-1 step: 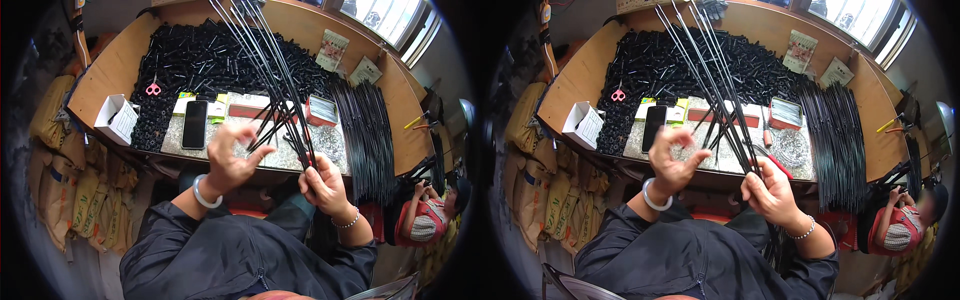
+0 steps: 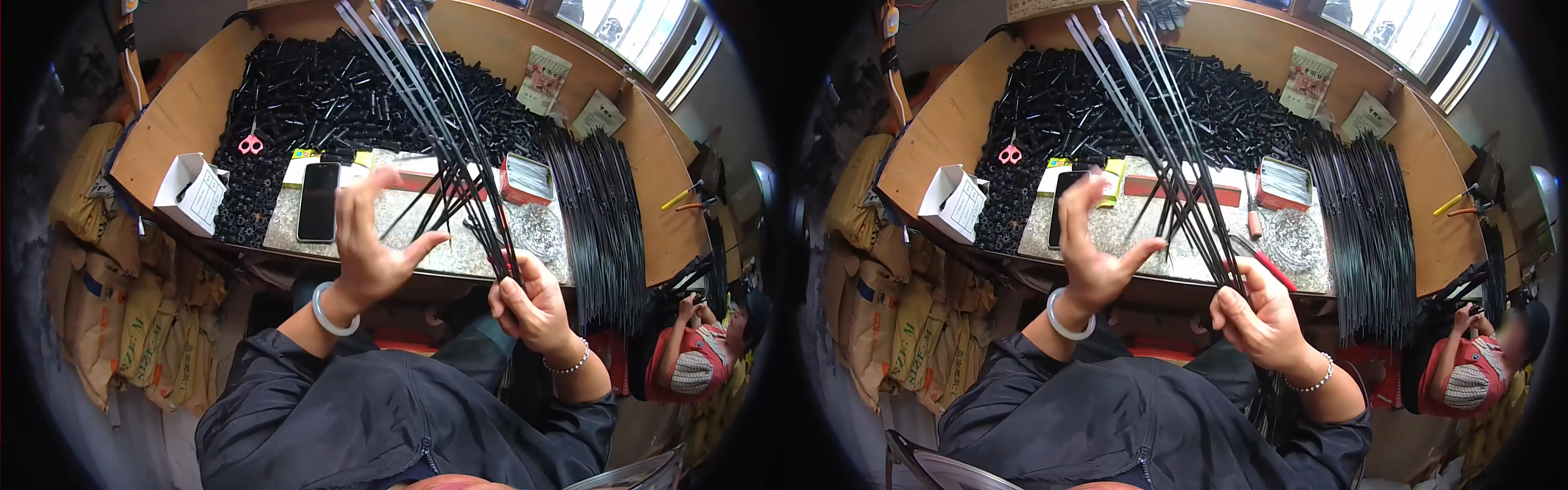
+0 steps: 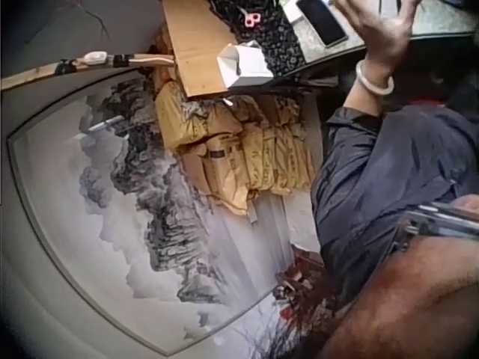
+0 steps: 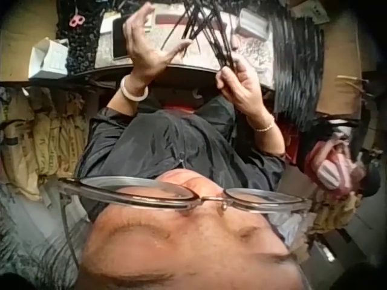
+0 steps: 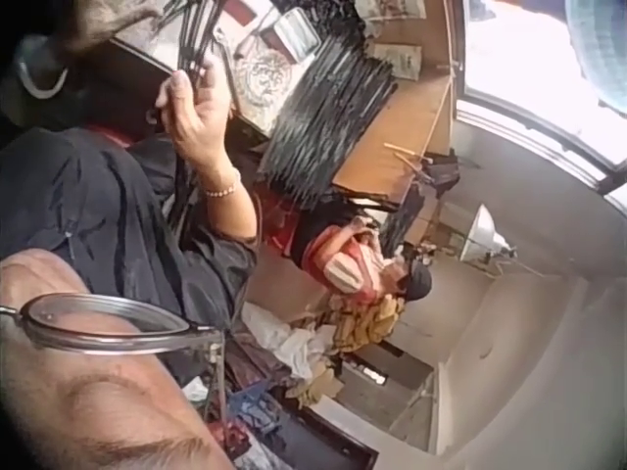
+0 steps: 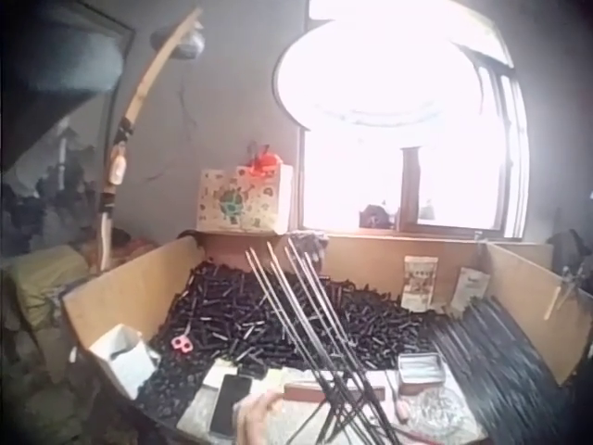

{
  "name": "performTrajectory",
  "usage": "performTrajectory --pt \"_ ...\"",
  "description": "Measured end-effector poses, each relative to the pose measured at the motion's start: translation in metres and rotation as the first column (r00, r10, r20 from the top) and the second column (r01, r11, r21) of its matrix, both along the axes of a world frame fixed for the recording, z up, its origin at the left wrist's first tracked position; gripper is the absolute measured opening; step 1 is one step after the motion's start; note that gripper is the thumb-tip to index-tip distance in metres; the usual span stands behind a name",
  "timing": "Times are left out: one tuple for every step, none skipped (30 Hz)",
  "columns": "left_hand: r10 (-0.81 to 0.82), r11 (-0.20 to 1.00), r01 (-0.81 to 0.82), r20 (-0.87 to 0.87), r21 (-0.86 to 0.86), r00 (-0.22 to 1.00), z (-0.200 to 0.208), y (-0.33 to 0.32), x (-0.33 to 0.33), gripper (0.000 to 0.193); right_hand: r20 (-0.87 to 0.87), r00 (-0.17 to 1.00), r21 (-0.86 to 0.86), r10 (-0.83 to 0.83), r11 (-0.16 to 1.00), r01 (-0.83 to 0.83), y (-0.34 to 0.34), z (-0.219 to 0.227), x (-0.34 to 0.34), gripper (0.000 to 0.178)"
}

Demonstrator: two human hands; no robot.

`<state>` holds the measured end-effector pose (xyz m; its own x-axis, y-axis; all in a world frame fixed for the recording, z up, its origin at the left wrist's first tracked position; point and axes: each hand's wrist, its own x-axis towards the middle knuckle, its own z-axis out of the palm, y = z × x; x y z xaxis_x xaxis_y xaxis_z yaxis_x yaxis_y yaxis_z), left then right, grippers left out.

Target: The worker is assembling industrial cable components by inserting wires into connectors and using hand tools for crimping.

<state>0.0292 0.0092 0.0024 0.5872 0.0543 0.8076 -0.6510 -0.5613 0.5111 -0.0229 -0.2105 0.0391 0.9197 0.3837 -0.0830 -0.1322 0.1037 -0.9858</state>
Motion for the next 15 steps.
performTrajectory --pt "0.099 0.994 -0.101 0.05 0.044 0.994 0.007 0.002 0.009 0.1 -0.031 0.999 0.019 0.043 0.999 -0.042 -0.001 0.002 -0.005 0.028" --pt "0.012 0.991 -0.001 -0.082 0.134 0.997 0.01 0.002 0.014 0.116 -0.009 0.993 0.023 0.118 0.993 -0.118 -0.004 0.001 -0.004 0.036" --pt "-0.228 0.974 0.225 -0.188 -0.04 0.955 0.003 0.001 0.028 0.105 -0.02 0.992 0.025 0.124 0.992 -0.123 -0.003 0.001 -0.006 0.036" --pt "-0.38 0.925 0.362 -0.23 -0.119 0.896 0.005 -0.001 0.04 0.098 -0.02 0.985 0.013 0.169 0.986 -0.169 -0.002 0.002 -0.006 0.04" --pt "-0.525 0.85 0.486 -0.253 -0.202 0.813 0.006 -0.003 0.05 0.09 -0.016 0.977 0.001 0.212 0.977 -0.212 0.0 0.002 -0.006 0.044" --pt "-0.64 0.751 0.526 -0.248 -0.398 0.727 0.008 -0.008 0.052 0.071 -0.04 0.972 0.029 0.233 0.972 -0.232 -0.001 0.001 -0.006 0.051" --pt "-0.767 0.594 0.524 -0.235 -0.61 0.597 0.016 -0.013 0.049 0.053 -0.042 0.971 0.032 0.234 0.972 -0.232 -0.002 0.003 -0.007 0.051" --pt "-0.747 0.627 0.518 -0.26 -0.582 0.613 0.016 -0.013 0.048 0.045 -0.104 0.958 0.08 0.267 0.962 -0.259 -0.003 0.007 -0.007 0.049" --pt "-0.725 0.659 0.511 -0.283 -0.552 0.628 0.015 -0.013 0.048 0.037 -0.163 0.939 0.131 0.302 0.95 -0.283 -0.005 0.009 -0.008 0.048" --pt "-0.668 0.718 0.523 -0.246 -0.459 0.702 0.018 -0.016 0.046 0.032 -0.187 0.931 0.146 0.312 0.947 -0.288 -0.007 0.011 -0.009 0.045" --pt "-0.608 0.774 0.52 -0.196 -0.362 0.769 0.022 -0.017 0.043 0.027 -0.187 0.932 0.145 0.309 0.948 -0.285 -0.01 0.01 -0.009 0.045" --pt "-0.614 0.772 0.526 -0.204 -0.357 0.762 0.025 -0.018 0.041 0.025 -0.195 0.925 0.15 0.326 0.942 -0.301 -0.013 0.008 -0.009 0.042" --pt "-0.616 0.771 0.528 -0.205 -0.356 0.761 0.029 -0.018 0.039 0.025 -0.204 0.916 0.156 0.344 0.936 -0.317 -0.015 0.007 -0.009 0.04" --pt "-0.626 0.771 0.555 -0.213 -0.311 0.75 0.034 -0.017 0.037 0.025 -0.203 0.917 0.157 0.343 0.936 -0.315 -0.016 0.007 -0.01 0.04" --pt "-0.635 0.769 0.581 -0.221 -0.265 0.74 0.038 -0.017 0.035 0.026 -0.189 0.929 0.134 0.318 0.946 -0.296 -0.017 0.007 -0.012 0.038"
